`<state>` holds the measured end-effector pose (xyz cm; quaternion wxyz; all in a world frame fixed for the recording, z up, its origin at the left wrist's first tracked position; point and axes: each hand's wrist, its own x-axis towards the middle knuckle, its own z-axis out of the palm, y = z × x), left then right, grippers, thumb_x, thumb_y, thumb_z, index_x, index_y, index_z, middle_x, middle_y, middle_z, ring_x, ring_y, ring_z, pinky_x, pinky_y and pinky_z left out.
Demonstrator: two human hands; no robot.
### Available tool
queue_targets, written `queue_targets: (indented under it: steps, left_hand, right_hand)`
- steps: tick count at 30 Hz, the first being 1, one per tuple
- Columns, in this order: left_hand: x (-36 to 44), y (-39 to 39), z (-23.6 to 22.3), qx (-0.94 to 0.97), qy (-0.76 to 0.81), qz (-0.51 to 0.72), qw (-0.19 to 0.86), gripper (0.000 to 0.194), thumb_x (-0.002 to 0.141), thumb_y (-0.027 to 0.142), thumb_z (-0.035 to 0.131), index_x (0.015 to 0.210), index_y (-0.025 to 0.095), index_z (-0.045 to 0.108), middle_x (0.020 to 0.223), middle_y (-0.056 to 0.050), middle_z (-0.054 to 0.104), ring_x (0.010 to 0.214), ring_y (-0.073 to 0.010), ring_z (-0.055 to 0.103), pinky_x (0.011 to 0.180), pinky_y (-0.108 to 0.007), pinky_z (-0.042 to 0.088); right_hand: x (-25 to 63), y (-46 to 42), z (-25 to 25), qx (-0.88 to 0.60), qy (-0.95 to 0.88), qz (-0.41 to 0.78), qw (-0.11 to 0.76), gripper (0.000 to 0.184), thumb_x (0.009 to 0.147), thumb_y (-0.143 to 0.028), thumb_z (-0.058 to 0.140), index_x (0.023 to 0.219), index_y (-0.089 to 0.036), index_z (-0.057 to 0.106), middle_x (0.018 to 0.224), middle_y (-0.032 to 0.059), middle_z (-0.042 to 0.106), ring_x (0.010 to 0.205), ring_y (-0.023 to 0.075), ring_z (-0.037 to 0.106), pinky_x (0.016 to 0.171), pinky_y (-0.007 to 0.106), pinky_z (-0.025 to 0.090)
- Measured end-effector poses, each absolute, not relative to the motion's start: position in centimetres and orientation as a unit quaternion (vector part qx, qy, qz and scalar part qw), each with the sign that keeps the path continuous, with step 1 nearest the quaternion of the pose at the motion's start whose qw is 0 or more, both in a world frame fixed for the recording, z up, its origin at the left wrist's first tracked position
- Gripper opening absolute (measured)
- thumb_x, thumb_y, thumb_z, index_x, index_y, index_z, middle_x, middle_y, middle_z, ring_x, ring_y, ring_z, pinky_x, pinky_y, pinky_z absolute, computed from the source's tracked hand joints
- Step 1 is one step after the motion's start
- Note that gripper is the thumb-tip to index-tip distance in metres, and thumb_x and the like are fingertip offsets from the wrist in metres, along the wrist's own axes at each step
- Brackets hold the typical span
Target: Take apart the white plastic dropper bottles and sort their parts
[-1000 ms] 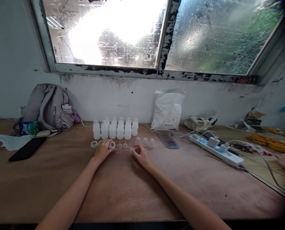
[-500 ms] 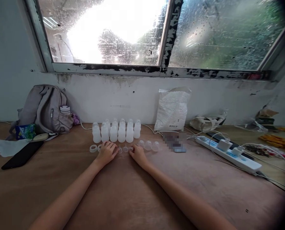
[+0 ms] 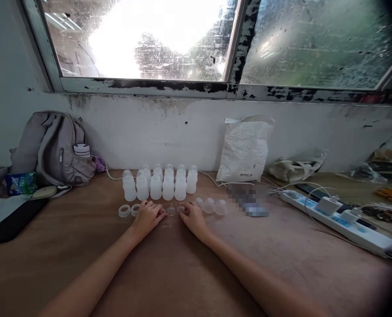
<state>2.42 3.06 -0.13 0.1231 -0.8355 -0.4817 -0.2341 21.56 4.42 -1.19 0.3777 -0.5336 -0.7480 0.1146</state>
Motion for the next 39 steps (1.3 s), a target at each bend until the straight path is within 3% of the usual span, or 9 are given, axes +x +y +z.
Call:
queue_targets:
  steps: [9, 15, 18, 21, 24, 28, 33, 37, 39]
  left_hand:
    - [2.4, 2.7, 0.0, -0.832, -0.481, -0.234, 0.145, 0.028, 0.084, 0.038, 0.045, 0.068, 0.017, 0.054, 0.066, -0.001, 0.06, 0.071, -0.0179, 0.051, 0.071, -0.032, 0.029]
    - [1.7, 2.5, 2.2, -0.834, -0.45, -0.264, 0.182, 0.029, 0.089, 0.029, 0.035, 0.074, 0.017, 0.057, 0.074, -0.003, 0.063, 0.074, -0.018, 0.052, 0.077, -0.034, 0.03]
    - [0.6, 3.5, 5.3, -0.777, -0.506, -0.308, 0.214, 0.027, 0.087, 0.031, 0.036, 0.085, 0.018, 0.059, 0.089, -0.007, 0.062, 0.086, -0.0208, 0.051, 0.083, -0.036, 0.029]
    - [-0.3, 5.1, 8.2, -0.679, -0.609, -0.324, 0.252, 0.034, 0.083, 0.039, 0.042, 0.105, 0.018, 0.056, 0.115, -0.014, 0.051, 0.103, -0.0283, 0.044, 0.086, -0.042, 0.028]
    - [-0.7, 6.3, 9.4, -0.654, -0.653, -0.293, 0.245, 0.037, 0.08, 0.043, 0.045, 0.104, 0.019, 0.058, 0.123, -0.016, 0.044, 0.112, -0.033, 0.035, 0.087, -0.05, 0.025]
    - [-0.6, 6.5, 9.0, -0.646, -0.663, -0.306, 0.224, 0.025, 0.078, 0.036, 0.048, 0.093, 0.021, 0.062, 0.119, -0.013, 0.05, 0.114, -0.0339, 0.033, 0.089, -0.054, 0.021]
    - [-0.5, 5.5, 10.1, -0.659, -0.675, -0.299, 0.147, 0.019, 0.075, 0.031, 0.052, 0.089, 0.02, 0.058, 0.083, -0.009, 0.065, 0.093, -0.0287, 0.052, 0.089, -0.054, 0.021]
    - [-0.2, 2.4, 13.9, -0.66, -0.653, -0.35, 0.127, 0.021, 0.07, 0.035, 0.059, 0.086, 0.021, 0.059, 0.083, -0.006, 0.064, 0.093, -0.0274, 0.052, 0.089, -0.05, 0.025]
    - [0.4, 0.1, 16.0, -0.682, -0.603, -0.41, 0.064, 0.027, 0.068, 0.038, 0.061, 0.09, 0.022, 0.059, 0.088, -0.004, 0.063, 0.09, -0.0241, 0.054, 0.084, -0.04, 0.035]
  right_hand:
    - [21.5, 4.4, -1.4, -0.529, -0.745, 0.106, 0.392, 0.027, 0.066, -0.011, 0.052, 0.092, -0.013, 0.06, 0.072, 0.0043, 0.056, 0.065, 0.0149, 0.053, 0.066, 0.027, 0.042]
    - [21.6, 3.9, -0.7, -0.502, -0.739, 0.117, 0.433, 0.026, 0.07, -0.012, 0.047, 0.094, -0.012, 0.056, 0.065, 0.0017, 0.054, 0.062, 0.0147, 0.052, 0.062, 0.026, 0.041]
    - [21.6, 3.4, -0.5, -0.473, -0.752, 0.102, 0.448, 0.024, 0.073, -0.011, 0.042, 0.093, -0.014, 0.055, 0.069, 0.0029, 0.054, 0.063, 0.0144, 0.051, 0.061, 0.025, 0.041]
    - [21.6, 2.6, -0.2, -0.438, -0.783, 0.082, 0.434, 0.023, 0.078, -0.012, 0.038, 0.094, -0.017, 0.054, 0.08, 0.0054, 0.055, 0.065, 0.014, 0.052, 0.062, 0.024, 0.041]
    - [21.7, 1.7, 0.6, -0.397, -0.818, 0.076, 0.409, 0.024, 0.082, -0.013, 0.035, 0.097, -0.018, 0.053, 0.089, 0.0068, 0.055, 0.066, 0.0133, 0.052, 0.063, 0.023, 0.041]
    - [21.9, 1.1, 1.9, -0.367, -0.829, 0.06, 0.417, 0.022, 0.084, -0.015, 0.035, 0.096, -0.017, 0.053, 0.087, 0.0063, 0.054, 0.064, 0.0122, 0.051, 0.061, 0.022, 0.04]
    - [21.8, 1.2, 3.3, -0.368, -0.806, 0.067, 0.459, 0.021, 0.083, -0.016, 0.037, 0.092, -0.017, 0.056, 0.078, 0.004, 0.051, 0.056, 0.0101, 0.046, 0.057, 0.021, 0.038]
    - [21.6, 0.5, 5.9, -0.385, -0.757, 0.143, 0.508, 0.016, 0.08, -0.021, 0.044, 0.089, -0.017, 0.057, 0.075, 0.0026, 0.05, 0.057, 0.0096, 0.047, 0.056, 0.022, 0.04]
    - [21.6, -0.1, 7.8, -0.375, -0.735, 0.231, 0.516, 0.018, 0.077, -0.026, 0.05, 0.092, -0.018, 0.056, 0.082, 0.0038, 0.053, 0.064, 0.0105, 0.051, 0.059, 0.022, 0.042]
